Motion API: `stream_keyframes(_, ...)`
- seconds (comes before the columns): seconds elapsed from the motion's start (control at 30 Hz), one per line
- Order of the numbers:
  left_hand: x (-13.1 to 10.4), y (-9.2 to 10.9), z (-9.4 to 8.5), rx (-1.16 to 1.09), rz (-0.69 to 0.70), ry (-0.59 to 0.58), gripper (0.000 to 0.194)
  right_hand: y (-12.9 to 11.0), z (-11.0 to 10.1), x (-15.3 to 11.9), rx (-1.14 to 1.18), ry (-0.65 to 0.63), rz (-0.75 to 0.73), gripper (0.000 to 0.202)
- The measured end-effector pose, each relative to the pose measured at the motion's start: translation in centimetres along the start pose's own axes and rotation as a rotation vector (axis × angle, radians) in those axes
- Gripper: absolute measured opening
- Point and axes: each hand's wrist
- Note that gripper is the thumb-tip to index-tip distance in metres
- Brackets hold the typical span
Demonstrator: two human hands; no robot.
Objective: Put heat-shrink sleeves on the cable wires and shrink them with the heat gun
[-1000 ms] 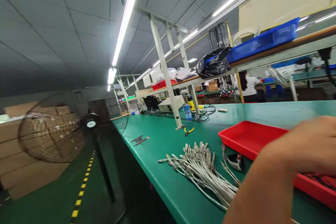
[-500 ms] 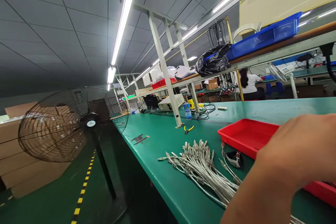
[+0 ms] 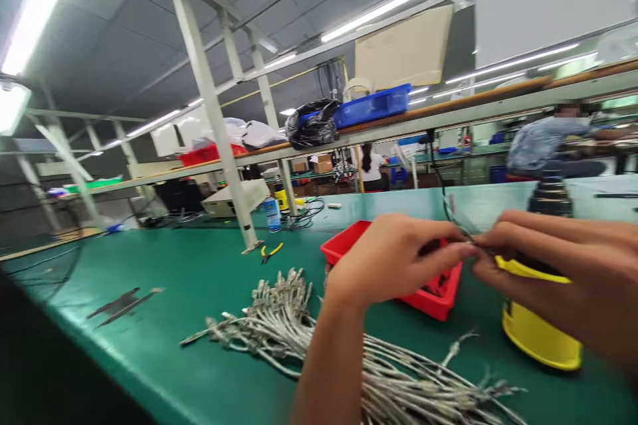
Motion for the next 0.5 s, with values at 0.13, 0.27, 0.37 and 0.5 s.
stream_keyframes(0.13,-0.7,0.3,-1.0,-0.071,-0.064,0.024,0.027,-0.2,-0.7,1.6,0.068,-0.036,-0.003,0.02)
stream_keyframes(0.27,-1.4,0.7,-1.3,-0.121,-0.078,0.066,0.028,-0.5,-1.3,2.0,0.144,-0.031,0.055,0.017)
stream_keyframes(0.37,-1.6,0.9,-1.3,-0.126,-0.056,0.104,0.026,-1.0,-1.5,2.0,0.22,0.012,0.115,0.017)
stream_keyframes(0.5,-2.5,-0.1,-2.4,-0.124,-0.042,0.193,0.019,-0.2,-1.9,1.9,0.365,0.032,0.185,0.017)
Point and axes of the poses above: each hand's wrist, its own x-axis towards the middle knuckle, its own z-axis out of the palm, y = z × x, and after that the axes turned 9 degrees about -z, right-handed
